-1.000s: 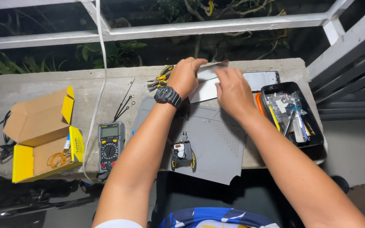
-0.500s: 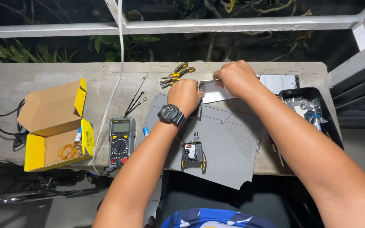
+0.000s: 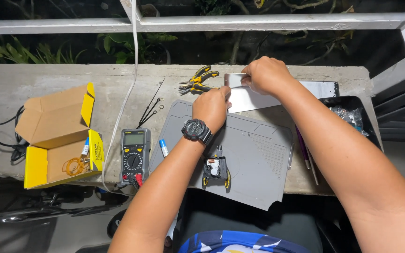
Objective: The person removes a protective film from a smartphone back cover, then uses a precision knife to carefully cut and remove adhesive residue from the cover. The person handles the back cover and a precision knife throughout the clip.
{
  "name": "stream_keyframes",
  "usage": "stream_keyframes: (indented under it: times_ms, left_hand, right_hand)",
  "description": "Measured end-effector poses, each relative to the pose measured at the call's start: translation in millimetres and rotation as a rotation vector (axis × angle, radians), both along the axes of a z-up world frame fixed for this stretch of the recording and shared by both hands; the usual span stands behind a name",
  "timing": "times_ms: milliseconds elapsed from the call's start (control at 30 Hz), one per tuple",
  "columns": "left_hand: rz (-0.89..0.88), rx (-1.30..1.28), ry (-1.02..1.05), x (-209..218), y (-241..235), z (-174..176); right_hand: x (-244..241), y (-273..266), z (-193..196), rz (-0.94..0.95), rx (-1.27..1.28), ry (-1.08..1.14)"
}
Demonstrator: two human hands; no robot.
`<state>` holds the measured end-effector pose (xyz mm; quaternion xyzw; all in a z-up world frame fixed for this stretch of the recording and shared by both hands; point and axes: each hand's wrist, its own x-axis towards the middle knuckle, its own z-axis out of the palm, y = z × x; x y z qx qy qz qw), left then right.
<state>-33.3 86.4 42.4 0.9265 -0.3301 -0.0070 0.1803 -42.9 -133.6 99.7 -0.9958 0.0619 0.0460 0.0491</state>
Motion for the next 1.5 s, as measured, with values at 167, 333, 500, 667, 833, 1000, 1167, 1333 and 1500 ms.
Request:
stream_keyframes:
  times_ms: [167, 333, 500, 667, 833, 1000, 1167, 1333, 1500]
  left_hand:
    - [0.005, 0.025, -0.039, 2, -3, -10]
    - [0.000, 0.035, -0.037, 20, -9, -49]
    - [-0.002, 0.034, -0.073, 24, -12, -59]
    - [-0.007, 0.015, -0.070, 8, -9, -22]
    - [-0.032, -0.009, -0.072, 16, -13, -32]
    - [-0.011, 0.019, -0.017, 12, -12, -26]
    - [0.025, -0.022, 0.078, 22, -20, -49]
    - [0.002, 0.017, 0.083, 23, -18, -45]
    - [-0.024, 0.056, 0.034, 24, -20, -43]
  right_hand:
    - [-3, 10, 21, -0.006, 0.022, 0.045]
    - [5, 13, 27, 0.000, 0.003, 0.070]
    - [9, 37, 40, 0.086, -0.034, 0.154]
    - [17, 43, 35, 0.094, -0.013, 0.113]
    - [24, 35, 19, 0.067, 0.015, 0.066]
    - [34, 24, 3, -0.025, 0.111, -0.020]
    - [33, 8, 11, -0.128, 0.086, -0.047]
    - [22, -28, 18, -0.166, 0.192, -0.299]
    - [-7, -64, 29, 0.026, 0.336, -0.744]
